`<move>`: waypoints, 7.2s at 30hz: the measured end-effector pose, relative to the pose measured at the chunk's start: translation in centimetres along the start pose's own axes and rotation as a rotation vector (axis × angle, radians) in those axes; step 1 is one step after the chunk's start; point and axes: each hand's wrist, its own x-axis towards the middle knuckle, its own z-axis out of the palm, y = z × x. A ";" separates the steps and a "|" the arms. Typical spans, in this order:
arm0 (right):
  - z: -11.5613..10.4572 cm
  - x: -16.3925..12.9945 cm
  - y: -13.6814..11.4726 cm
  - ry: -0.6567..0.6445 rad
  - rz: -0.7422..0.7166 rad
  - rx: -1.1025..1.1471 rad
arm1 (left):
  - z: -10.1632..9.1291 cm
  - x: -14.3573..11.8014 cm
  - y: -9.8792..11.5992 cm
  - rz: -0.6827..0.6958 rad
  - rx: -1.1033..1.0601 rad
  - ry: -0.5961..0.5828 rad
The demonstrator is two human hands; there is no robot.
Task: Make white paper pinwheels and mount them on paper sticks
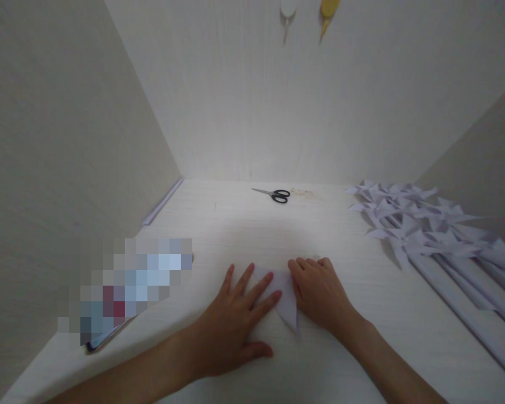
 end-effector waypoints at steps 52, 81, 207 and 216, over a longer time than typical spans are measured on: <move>1.3 -1.5 1.2 0.059 -0.205 0.387 | -0.9 1.4 -1.9 0.063 -0.097 -0.024; 1.5 -1.5 1.4 0.098 -0.088 0.464 | 0.0 -0.2 -0.6 0.188 -0.089 0.006; -0.6 -1.6 -0.2 -0.077 0.203 1.498 | -6.2 5.8 -2.9 -0.379 -1.671 0.660; -0.4 -2.9 -2.3 -0.188 0.215 1.330 | -6.3 5.4 -1.3 -0.396 -1.665 0.566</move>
